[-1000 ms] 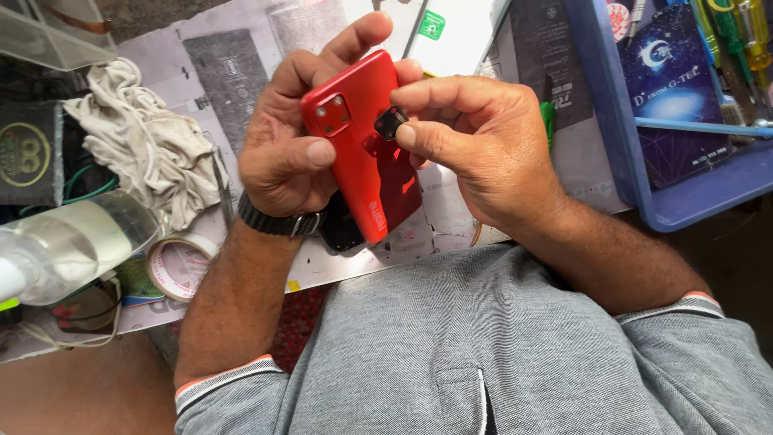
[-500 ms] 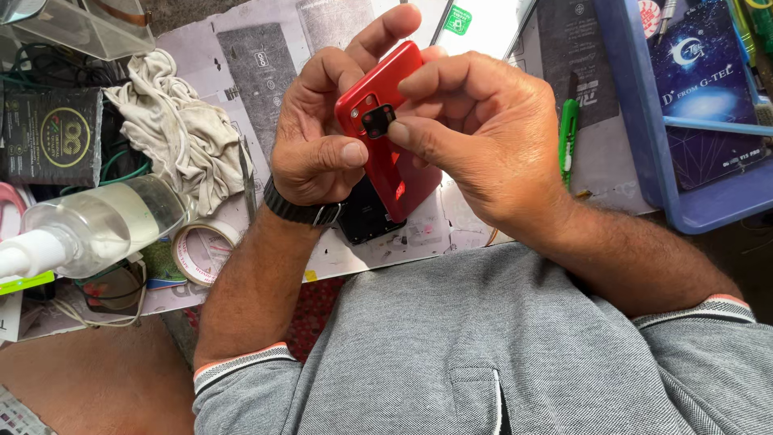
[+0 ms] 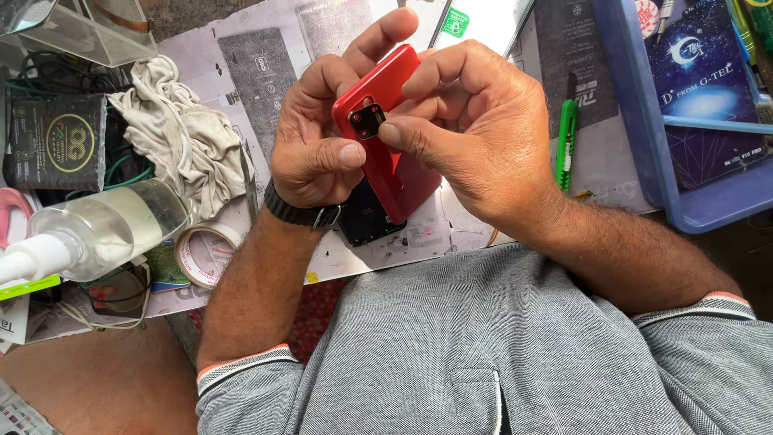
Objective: The person uses a green utility knife to pry and separate the back cover of a smartphone. They then compare the removed black back cover with a red replacement back cover, aligning them to check fit and camera module placement.
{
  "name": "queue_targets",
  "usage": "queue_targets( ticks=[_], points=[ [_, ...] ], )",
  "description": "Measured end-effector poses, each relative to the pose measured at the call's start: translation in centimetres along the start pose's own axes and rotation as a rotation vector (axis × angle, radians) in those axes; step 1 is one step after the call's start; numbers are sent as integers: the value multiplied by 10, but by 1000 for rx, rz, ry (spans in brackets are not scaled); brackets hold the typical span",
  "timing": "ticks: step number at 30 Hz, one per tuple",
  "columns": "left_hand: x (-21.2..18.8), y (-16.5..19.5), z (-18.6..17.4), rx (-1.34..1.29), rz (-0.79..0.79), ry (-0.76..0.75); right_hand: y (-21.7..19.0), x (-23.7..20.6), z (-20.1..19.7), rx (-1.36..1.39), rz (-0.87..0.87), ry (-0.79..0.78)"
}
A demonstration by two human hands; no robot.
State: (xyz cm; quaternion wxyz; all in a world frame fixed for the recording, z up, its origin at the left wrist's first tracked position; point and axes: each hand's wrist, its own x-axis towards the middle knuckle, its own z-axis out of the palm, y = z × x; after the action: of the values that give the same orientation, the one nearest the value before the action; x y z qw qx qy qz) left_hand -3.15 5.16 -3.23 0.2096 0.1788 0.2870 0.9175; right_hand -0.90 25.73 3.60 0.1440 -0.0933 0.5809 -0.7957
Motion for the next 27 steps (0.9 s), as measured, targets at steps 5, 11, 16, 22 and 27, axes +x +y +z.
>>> queue_targets(
  ticks=[5, 11, 16, 22, 27],
  points=[
    [0, 1, -2, -7, -7, -15, 0, 2, 1, 12, 26, 19],
    [1, 1, -1, 1, 0, -16, -3, 4, 1, -26, 15, 0],
    [1, 1, -1, -1, 3, -21, -3, 6, -1, -14, 0, -20],
    [0, 1, 0, -4, 10, -17, -3, 5, -1, 15, 17, -11],
    [2, 4, 2, -10, 4, -22, -4, 9, -1, -1, 19, -18]
  ],
)
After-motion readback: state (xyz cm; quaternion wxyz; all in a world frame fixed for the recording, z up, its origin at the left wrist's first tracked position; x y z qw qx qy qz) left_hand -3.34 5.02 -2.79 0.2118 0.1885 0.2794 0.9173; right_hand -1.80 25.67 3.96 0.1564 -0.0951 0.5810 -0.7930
